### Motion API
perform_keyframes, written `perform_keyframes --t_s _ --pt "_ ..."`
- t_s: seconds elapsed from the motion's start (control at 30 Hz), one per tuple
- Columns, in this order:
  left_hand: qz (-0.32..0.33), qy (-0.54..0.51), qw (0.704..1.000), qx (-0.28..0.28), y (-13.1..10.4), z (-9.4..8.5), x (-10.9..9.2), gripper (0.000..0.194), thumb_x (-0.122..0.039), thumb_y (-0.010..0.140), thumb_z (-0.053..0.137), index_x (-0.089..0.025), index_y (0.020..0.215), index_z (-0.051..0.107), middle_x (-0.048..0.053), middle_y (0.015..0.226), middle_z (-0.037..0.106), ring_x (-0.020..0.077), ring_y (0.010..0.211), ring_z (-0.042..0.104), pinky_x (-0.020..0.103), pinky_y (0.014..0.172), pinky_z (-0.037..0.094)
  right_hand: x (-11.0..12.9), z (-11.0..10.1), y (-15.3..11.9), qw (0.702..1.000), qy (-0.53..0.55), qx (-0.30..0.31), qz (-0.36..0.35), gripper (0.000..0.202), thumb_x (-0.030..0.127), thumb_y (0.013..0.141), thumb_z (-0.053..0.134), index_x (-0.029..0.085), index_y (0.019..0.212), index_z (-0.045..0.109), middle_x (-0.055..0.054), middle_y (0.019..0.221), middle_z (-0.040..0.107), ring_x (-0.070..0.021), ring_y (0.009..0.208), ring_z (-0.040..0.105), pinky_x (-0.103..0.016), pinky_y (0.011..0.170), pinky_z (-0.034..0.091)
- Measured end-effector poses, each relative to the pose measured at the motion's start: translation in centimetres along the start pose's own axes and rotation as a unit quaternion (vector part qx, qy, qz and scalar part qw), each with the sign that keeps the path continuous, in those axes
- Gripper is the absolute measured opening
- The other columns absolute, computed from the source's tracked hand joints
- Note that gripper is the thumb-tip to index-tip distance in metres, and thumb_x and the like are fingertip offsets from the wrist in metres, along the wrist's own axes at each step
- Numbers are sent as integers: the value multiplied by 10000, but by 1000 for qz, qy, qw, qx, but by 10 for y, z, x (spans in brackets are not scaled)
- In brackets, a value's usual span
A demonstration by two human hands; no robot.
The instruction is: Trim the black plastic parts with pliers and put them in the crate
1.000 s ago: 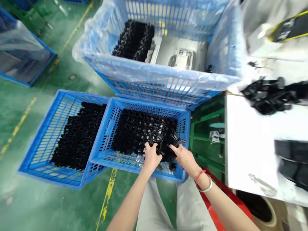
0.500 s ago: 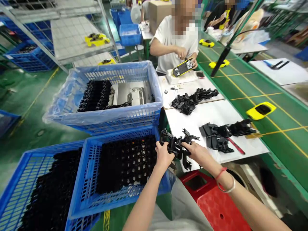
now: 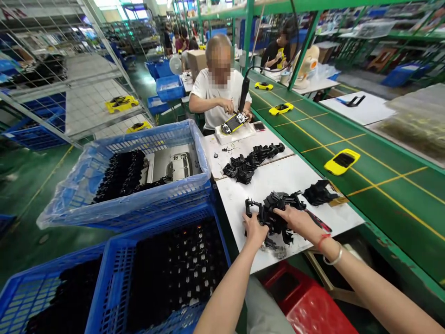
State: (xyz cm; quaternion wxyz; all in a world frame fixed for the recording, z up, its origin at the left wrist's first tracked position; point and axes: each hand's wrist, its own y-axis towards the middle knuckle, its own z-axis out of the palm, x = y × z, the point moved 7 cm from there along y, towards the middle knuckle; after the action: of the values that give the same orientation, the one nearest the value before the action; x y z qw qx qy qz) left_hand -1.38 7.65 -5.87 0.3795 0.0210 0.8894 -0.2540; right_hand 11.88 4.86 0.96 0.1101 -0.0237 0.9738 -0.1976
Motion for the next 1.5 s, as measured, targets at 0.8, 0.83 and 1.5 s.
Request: perform_keyframes --t_s 0.8,0.83,1.5 --pt "121 74 990 5 -13 36 -17 955 -163 692 725 -249 1473 183 124 1581 -37 398 1439 47 514 1090 357 -77 -8 32 998 -56 -6 37 616 -38 784 370 223 1337 438 -148 1133 534 -170 732 647 -210 500 346" --pt "133 88 987 6 -15 39 -17 954 -175 694 731 -255 1472 185 124 1581 -22 400 1439 47 520 1085 363 -77 -7 32 998 -54 -7 37 630 -35 774 390 219 1349 424 -153 1154 524 -174 748 649 -211 507 353" --pt "251 111 962 -10 -5 32 -15 680 -346 805 612 -203 1416 348 118 1554 206 349 1417 195 531 1136 218 -61 -27 26 920 321 -220 48 417 286 884 419 151 1278 422 -95 997 610 -177 748 590 -298 720 478"
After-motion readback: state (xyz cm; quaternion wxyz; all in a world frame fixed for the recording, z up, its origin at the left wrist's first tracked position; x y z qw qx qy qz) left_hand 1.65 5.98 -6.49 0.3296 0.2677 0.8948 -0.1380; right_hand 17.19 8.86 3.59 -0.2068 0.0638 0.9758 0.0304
